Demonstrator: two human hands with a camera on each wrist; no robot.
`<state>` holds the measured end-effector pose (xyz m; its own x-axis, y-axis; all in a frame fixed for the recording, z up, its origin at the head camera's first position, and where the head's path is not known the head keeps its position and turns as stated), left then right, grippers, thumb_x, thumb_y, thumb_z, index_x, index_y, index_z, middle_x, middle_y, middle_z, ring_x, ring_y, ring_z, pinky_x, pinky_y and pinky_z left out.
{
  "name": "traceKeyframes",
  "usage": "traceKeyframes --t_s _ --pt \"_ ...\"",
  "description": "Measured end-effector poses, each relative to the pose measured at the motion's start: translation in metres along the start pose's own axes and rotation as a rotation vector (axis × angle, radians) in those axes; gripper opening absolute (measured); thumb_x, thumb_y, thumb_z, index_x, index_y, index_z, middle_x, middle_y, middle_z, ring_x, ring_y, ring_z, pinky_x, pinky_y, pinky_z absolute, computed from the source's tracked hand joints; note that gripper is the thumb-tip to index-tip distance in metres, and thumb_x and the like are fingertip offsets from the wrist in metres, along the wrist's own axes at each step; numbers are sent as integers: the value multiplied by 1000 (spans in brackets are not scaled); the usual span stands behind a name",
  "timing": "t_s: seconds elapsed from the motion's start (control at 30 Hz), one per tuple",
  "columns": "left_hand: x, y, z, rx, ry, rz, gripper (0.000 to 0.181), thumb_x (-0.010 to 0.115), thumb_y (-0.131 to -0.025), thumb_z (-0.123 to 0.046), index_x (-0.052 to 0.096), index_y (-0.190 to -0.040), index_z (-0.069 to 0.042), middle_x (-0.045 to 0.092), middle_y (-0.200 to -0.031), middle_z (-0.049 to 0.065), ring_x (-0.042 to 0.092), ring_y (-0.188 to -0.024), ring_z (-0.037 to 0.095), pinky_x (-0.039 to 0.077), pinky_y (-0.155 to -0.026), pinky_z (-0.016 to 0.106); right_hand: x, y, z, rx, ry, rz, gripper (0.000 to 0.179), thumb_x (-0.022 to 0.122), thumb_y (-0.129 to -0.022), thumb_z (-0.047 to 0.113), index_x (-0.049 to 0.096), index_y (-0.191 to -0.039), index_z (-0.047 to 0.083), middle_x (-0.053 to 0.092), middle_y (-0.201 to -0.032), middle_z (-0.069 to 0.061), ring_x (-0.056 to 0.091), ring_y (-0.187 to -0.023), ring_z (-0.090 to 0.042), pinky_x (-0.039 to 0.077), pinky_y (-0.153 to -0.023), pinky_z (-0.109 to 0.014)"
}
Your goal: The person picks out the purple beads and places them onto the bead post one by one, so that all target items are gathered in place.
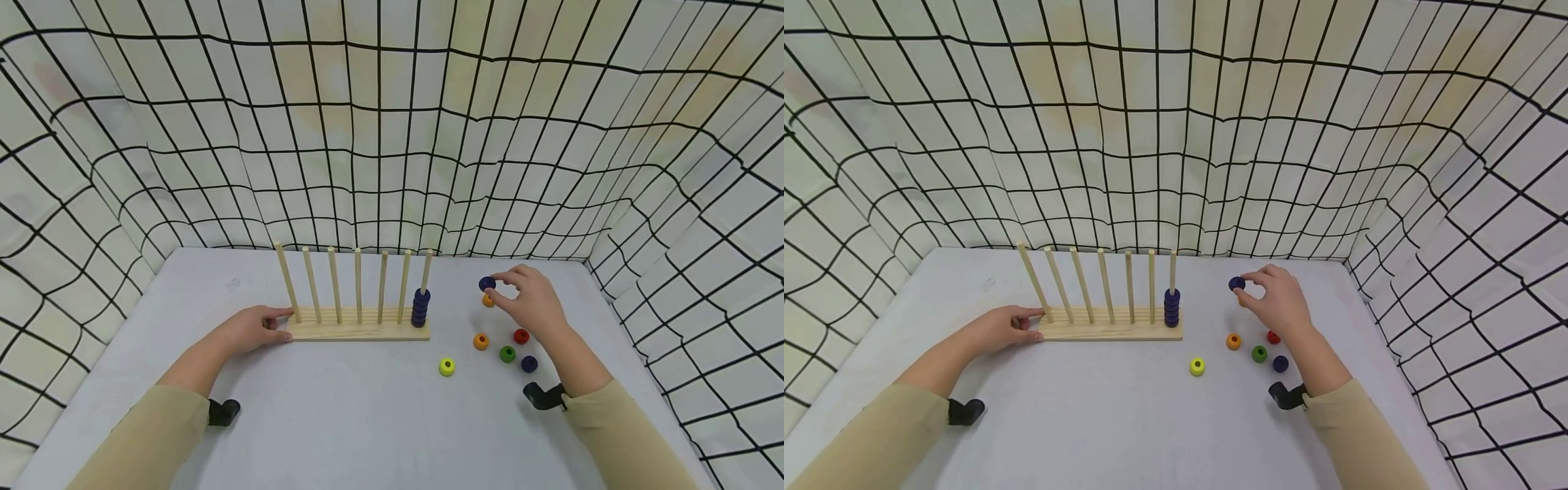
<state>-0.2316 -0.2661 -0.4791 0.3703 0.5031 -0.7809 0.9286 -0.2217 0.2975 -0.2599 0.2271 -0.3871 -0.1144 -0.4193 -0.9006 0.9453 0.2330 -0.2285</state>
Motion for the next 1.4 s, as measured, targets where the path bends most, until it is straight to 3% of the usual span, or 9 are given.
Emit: traceKeyframes --t_s 0.6,0.97,1.4 --pt "4 1 1 -14 1 -2 71 77 -86 -41 53 -144 -7 51 -86 5 45 -75 19 38 -64 34 -5 -8 28 -19 -46 -51 40 70 -92 40 71 -122 13 62 -110 -7 52 -107 -29 43 -92 -49" --pt "2 1 -1 -2 -2 -4 70 76 -87 -40 53 -143 -6 51 -86 4 45 -75 19 38 -65 34 -10 -11 46 -73 -75 -115 36 70 -93 38 72 -120 15 59 -101 -3 52 -94 -24 44 -81 -42" --pt "2 -1 2 -1 -8 -14 71 77 -86 -41 53 -143 -6 51 -86 4 45 -76 19 37 -64 34 -19 -15 65 -114 -135 -175 34 71 -92 37 73 -119 15 62 -106 -1 52 -95 -23 44 -80 -41"
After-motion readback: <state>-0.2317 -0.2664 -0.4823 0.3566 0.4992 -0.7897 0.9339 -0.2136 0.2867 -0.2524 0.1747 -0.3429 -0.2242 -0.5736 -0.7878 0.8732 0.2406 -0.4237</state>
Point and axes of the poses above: each hand's wrist, its own y-axis away from the middle knuckle, its own x-axis out of the palm, z = x × y, the point moved 5 cm from there along -y, towards the middle knuckle
